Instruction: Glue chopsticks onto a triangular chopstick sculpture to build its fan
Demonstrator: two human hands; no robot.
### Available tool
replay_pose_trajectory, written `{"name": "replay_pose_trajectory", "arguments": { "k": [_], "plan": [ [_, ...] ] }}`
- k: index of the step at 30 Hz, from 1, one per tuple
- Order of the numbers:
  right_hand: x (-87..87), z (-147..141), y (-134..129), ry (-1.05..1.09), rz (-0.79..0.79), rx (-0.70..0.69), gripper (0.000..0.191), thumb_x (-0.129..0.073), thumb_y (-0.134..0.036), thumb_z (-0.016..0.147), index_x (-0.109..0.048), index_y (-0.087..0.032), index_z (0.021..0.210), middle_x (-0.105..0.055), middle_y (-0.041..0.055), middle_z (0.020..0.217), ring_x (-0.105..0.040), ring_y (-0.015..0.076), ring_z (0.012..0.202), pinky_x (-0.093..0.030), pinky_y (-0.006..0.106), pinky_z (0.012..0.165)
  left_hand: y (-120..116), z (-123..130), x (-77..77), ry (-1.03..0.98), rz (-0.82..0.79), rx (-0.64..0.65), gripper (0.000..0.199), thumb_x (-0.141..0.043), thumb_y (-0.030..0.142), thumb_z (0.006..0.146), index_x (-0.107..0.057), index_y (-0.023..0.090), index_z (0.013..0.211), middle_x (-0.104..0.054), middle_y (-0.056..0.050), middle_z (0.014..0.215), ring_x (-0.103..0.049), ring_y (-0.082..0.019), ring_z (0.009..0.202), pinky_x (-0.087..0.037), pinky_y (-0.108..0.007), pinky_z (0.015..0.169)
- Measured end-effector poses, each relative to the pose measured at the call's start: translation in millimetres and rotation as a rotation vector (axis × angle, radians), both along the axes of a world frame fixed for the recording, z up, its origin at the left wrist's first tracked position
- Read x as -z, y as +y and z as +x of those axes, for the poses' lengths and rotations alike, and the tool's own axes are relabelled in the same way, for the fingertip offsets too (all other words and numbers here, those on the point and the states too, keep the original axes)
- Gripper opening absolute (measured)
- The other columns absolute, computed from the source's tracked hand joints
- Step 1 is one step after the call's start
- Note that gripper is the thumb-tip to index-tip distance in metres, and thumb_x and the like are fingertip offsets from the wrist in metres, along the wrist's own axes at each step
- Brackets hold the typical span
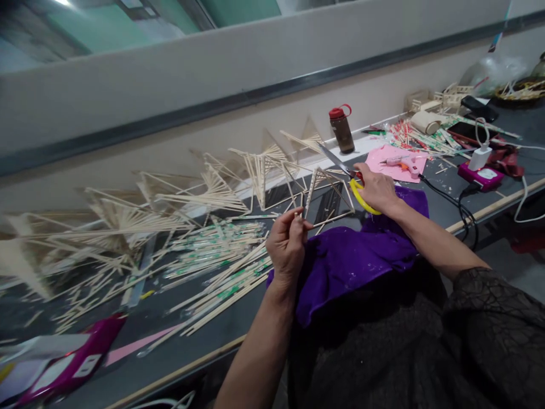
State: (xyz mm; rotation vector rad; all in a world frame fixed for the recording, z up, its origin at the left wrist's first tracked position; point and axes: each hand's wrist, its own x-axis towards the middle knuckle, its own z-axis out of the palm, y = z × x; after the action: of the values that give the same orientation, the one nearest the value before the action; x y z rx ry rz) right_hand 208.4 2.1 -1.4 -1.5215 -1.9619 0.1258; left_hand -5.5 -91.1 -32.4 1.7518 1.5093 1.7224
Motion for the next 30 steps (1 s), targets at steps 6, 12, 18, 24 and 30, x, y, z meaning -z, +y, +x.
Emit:
{"name": "replay_pose_trajectory", "arguments": {
  "k": [6, 12, 18, 24, 30],
  "plan": [
    [-1.6, 14.0, 13.6, -0.249, -0.196, 0.115, 0.055, -0.053, -0.045, 0.086, -0.049, -0.018, 0.133, -0.072, 0.0177, 0.102, -0.067, 0.0342, 0.093, -0.048, 0.041, 0.076, -2.9, 1.5, -3.2, 0.042, 0.003, 0.009, 0.031, -0.051, 0.039, 0.091, -0.066, 0.018, 0.108, -0.067, 0.001, 0.067, -0.061, -0.01, 0.055, -0.046, -0.021, 0.056],
    [2.1, 8.8, 13.4, -0.449, -0.294, 0.036, 0.05, -0.055, -0.039, 0.082, -0.054, -0.017, 0.127, -0.07, 0.0166, 0.107, -0.066, 0.0316, 0.098, -0.049, 0.036, 0.075, -5.6, 2.3, -6.4, 0.091, -0.001, 0.024, 0.03, -0.052, 0.037, 0.091, -0.067, 0.018, 0.107, -0.069, 0.001, 0.069, -0.063, -0.01, 0.058, -0.048, -0.021, 0.058],
    [1.9, 11.1, 15.8, -0.509, -0.351, 0.029, 0.041, -0.056, -0.037, 0.079, -0.064, -0.017, 0.114, -0.07, 0.0158, 0.111, -0.066, 0.0313, 0.101, -0.049, 0.036, 0.077, -6.0, 1.9, -8.5, 0.184, 0.022, 0.013, 0.028, -0.051, 0.035, 0.091, -0.068, 0.018, 0.105, -0.069, 0.001, 0.068, -0.064, -0.011, 0.06, -0.05, -0.022, 0.063],
    [2.5, 12.8, 18.6, -0.54, -0.384, 0.073, 0.038, -0.054, -0.034, 0.079, -0.069, -0.013, 0.107, -0.07, 0.0182, 0.11, -0.066, 0.0332, 0.103, -0.051, 0.038, 0.077, -6.4, 2.0, -8.6, 0.21, 0.034, 0.02, 0.027, -0.051, 0.033, 0.091, -0.068, 0.018, 0.106, -0.069, 0.001, 0.069, -0.064, -0.01, 0.06, -0.051, -0.022, 0.064],
    [-2.7, 11.7, 32.3, -0.569, -0.366, 0.098, 0.045, -0.054, -0.03, 0.079, -0.064, -0.009, 0.118, -0.068, 0.0204, 0.115, -0.066, 0.0317, 0.104, -0.052, 0.035, 0.077, -6.8, 3.1, -8.8, 0.265, 0.008, 0.054, 0.026, -0.05, 0.032, 0.092, -0.067, 0.018, 0.106, -0.072, 0.001, 0.071, -0.066, -0.011, 0.061, -0.052, -0.022, 0.064]
  ]
}}
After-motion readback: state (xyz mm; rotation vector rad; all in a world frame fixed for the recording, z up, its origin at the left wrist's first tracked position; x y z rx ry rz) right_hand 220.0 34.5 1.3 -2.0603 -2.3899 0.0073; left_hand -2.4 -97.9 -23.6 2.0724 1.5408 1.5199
